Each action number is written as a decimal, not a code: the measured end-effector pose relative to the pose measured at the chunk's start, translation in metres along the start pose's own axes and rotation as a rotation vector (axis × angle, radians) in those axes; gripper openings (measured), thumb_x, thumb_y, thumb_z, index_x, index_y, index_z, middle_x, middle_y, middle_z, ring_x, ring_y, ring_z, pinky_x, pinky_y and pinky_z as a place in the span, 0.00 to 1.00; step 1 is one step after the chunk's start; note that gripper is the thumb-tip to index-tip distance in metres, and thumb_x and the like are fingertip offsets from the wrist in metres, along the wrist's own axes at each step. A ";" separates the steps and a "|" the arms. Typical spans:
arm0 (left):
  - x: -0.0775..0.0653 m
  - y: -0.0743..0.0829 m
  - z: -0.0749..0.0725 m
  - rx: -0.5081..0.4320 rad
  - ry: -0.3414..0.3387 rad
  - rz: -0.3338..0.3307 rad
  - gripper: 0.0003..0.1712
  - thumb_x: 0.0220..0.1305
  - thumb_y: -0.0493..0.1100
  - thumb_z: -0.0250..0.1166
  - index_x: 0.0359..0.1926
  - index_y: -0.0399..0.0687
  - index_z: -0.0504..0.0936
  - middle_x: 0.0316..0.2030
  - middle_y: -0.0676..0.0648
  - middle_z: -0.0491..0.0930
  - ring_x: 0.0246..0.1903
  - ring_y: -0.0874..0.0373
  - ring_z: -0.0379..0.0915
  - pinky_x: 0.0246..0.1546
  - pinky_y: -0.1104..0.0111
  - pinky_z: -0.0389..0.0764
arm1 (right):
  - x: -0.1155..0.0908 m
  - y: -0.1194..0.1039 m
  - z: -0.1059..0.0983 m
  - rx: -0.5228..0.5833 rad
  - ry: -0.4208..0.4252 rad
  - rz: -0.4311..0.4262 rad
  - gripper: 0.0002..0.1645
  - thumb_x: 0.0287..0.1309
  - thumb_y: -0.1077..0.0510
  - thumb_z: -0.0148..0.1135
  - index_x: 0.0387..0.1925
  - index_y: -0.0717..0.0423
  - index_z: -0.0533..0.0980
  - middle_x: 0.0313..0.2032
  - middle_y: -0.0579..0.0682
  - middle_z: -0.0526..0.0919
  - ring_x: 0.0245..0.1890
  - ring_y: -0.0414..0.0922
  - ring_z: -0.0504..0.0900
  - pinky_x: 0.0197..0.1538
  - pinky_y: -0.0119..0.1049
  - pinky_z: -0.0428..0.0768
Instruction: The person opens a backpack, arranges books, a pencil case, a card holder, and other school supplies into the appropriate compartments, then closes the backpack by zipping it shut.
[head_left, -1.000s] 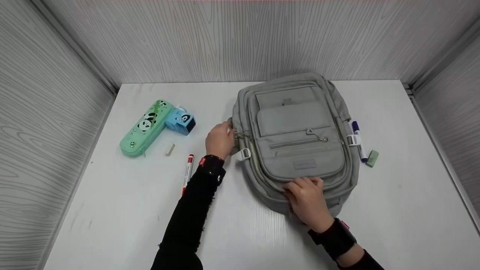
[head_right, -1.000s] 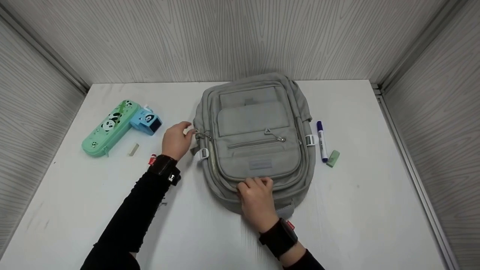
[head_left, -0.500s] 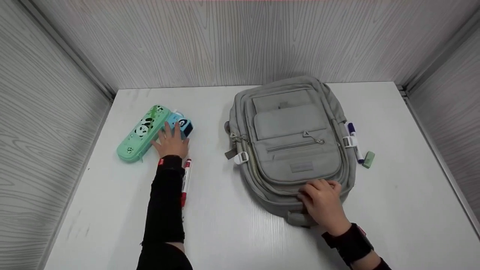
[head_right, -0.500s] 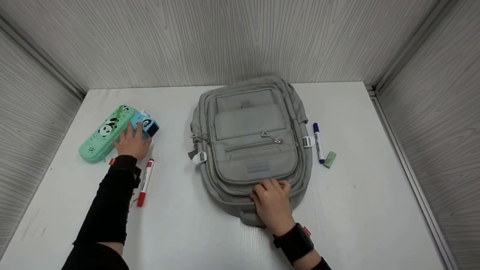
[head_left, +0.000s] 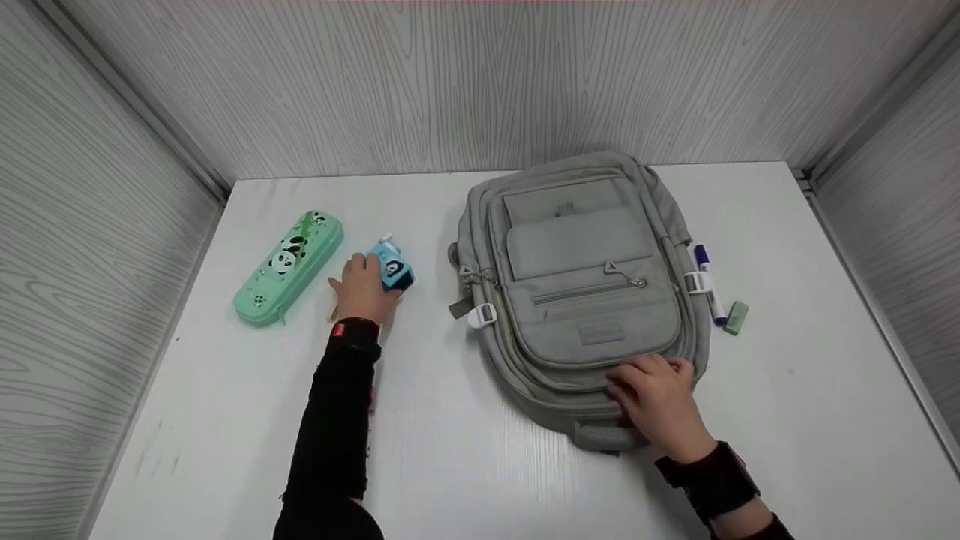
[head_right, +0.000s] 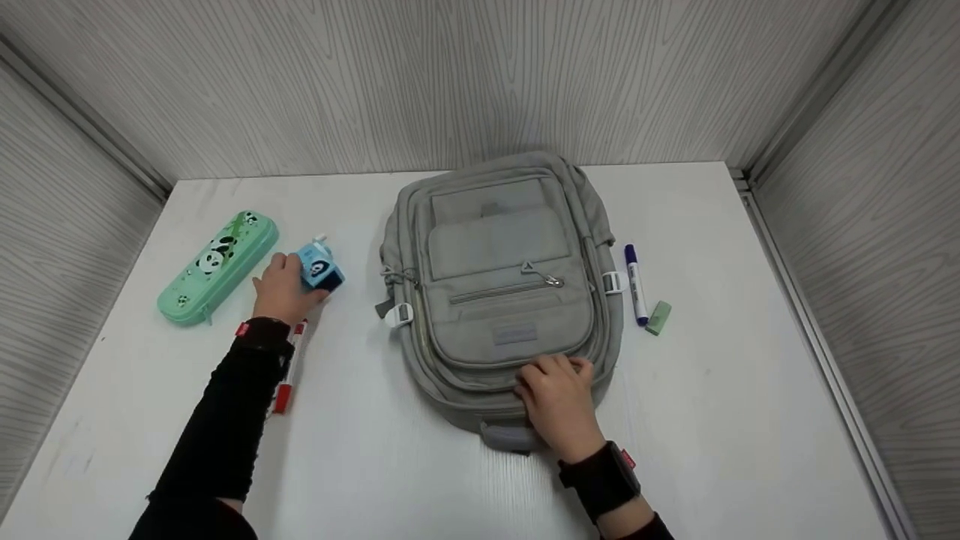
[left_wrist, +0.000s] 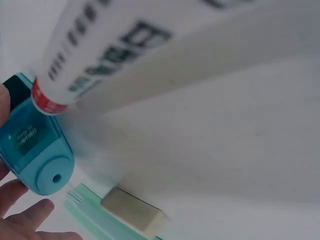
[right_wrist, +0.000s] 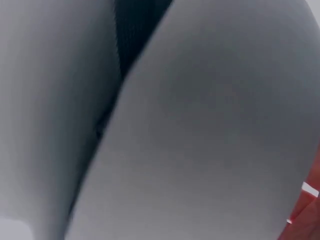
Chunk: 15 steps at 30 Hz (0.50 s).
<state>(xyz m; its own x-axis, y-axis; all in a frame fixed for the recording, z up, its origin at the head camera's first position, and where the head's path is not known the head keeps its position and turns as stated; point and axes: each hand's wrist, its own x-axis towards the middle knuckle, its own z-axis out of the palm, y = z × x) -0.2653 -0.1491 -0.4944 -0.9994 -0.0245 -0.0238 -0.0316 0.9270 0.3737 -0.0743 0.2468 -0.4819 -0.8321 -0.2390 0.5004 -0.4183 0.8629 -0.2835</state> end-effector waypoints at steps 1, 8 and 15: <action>-0.001 0.004 0.000 -0.012 -0.014 0.016 0.36 0.60 0.45 0.72 0.62 0.34 0.66 0.59 0.32 0.67 0.66 0.34 0.64 0.67 0.29 0.54 | 0.001 0.001 -0.001 -0.006 -0.013 0.001 0.12 0.40 0.63 0.79 0.30 0.51 0.84 0.32 0.48 0.85 0.35 0.48 0.80 0.45 0.50 0.63; -0.013 0.024 0.001 -0.081 -0.156 0.050 0.44 0.55 0.43 0.74 0.68 0.30 0.63 0.65 0.31 0.58 0.65 0.36 0.62 0.67 0.49 0.70 | 0.011 0.007 -0.012 -0.034 -0.055 -0.064 0.10 0.42 0.66 0.77 0.26 0.52 0.83 0.27 0.47 0.86 0.31 0.47 0.83 0.38 0.45 0.77; -0.032 0.027 -0.002 -0.073 -0.241 0.078 0.43 0.53 0.45 0.73 0.66 0.34 0.65 0.61 0.30 0.68 0.60 0.38 0.69 0.63 0.48 0.72 | 0.042 0.005 -0.041 0.030 0.082 -0.042 0.07 0.46 0.67 0.75 0.27 0.57 0.83 0.25 0.50 0.85 0.25 0.45 0.84 0.29 0.41 0.80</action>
<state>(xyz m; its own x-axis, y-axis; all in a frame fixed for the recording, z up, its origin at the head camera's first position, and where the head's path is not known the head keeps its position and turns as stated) -0.2346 -0.1244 -0.4814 -0.9673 0.1438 -0.2089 0.0359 0.8931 0.4485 -0.0965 0.2594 -0.4292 -0.7813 -0.2365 0.5776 -0.4644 0.8386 -0.2848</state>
